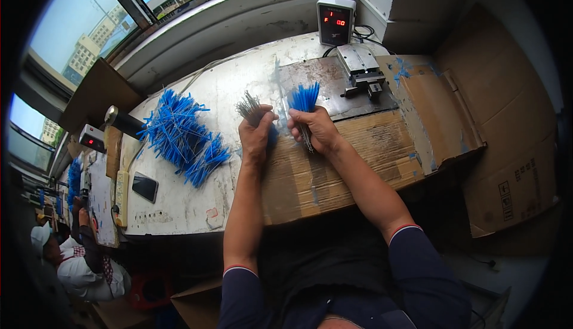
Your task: The worker is assembling bundles of blue fiber components by inserting them into an industrial assembly fixture.
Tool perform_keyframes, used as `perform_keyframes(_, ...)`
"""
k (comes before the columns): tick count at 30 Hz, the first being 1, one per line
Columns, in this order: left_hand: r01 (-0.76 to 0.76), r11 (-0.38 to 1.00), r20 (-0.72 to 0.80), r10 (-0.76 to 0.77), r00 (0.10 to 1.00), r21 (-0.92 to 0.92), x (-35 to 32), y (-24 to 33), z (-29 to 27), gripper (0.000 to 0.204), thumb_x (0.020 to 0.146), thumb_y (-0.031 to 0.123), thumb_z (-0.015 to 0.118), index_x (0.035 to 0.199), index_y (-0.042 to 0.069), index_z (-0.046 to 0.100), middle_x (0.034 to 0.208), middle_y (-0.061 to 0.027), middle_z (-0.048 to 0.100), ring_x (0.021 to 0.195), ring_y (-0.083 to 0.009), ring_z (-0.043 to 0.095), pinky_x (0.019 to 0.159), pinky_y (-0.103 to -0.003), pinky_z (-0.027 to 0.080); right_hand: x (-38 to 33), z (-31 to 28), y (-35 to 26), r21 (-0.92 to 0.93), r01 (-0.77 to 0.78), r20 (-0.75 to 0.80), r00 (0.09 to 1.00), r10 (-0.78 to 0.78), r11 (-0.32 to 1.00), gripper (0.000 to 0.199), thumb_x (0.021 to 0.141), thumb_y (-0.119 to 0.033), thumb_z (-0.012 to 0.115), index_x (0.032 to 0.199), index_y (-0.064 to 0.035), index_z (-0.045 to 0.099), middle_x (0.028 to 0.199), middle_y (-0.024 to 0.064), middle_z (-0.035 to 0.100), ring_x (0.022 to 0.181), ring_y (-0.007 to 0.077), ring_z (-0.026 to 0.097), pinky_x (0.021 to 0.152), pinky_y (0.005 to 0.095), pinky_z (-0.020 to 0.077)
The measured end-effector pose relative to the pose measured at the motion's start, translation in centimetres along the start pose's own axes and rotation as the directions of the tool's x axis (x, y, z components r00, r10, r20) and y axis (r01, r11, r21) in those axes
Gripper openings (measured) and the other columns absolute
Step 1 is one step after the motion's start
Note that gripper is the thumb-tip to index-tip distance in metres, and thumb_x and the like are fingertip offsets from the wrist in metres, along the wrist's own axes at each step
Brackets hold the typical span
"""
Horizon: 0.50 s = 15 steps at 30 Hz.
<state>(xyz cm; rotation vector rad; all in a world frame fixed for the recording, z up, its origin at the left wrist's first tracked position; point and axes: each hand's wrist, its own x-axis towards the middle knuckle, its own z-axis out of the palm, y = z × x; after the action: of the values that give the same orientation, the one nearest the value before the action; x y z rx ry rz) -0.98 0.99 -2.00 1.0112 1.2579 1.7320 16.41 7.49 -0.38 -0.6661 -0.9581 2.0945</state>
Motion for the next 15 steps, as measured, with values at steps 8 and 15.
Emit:
perform_keyframes(8, -0.643, 0.291, 0.463, 0.497, 0.734, 0.708, -1.5, 5.0, 2.9, 0.031, 0.081, -0.004, 0.068, 0.105, 0.013, 0.073, 0.121, -0.0077, 0.066, 0.116, -0.0251, 0.063, 0.1, -0.04, 0.05, 0.2, -0.1, 1.0, 0.293, -0.303, 0.272, 0.936, 0.225, 0.907, 0.04, 0.102, -0.043, 0.058, 0.11, -0.0043, 0.061, 0.086, 0.0104, 0.071, 0.067, 0.0188, 0.07, 0.052, 0.0328, 0.0578)
perform_keyframes(15, -0.884, -0.101, 0.884, 0.16, 0.438, 0.456, 0.1, 10.0, 1.7, 0.031, 0.077, 0.003, 0.067, 0.105, 0.016, 0.073, 0.135, -0.007, 0.056, 0.133, -0.0266, 0.052, 0.116, -0.045, 0.039, 0.6, 1.1, 1.8, 0.466, -0.288, 0.441, 0.895, 0.063, 0.837, 0.035, 0.109, -0.036, 0.046, 0.129, -0.0098, 0.058, 0.116, 0.0088, 0.068, 0.1, 0.0203, 0.071, 0.086, 0.0359, 0.0617)
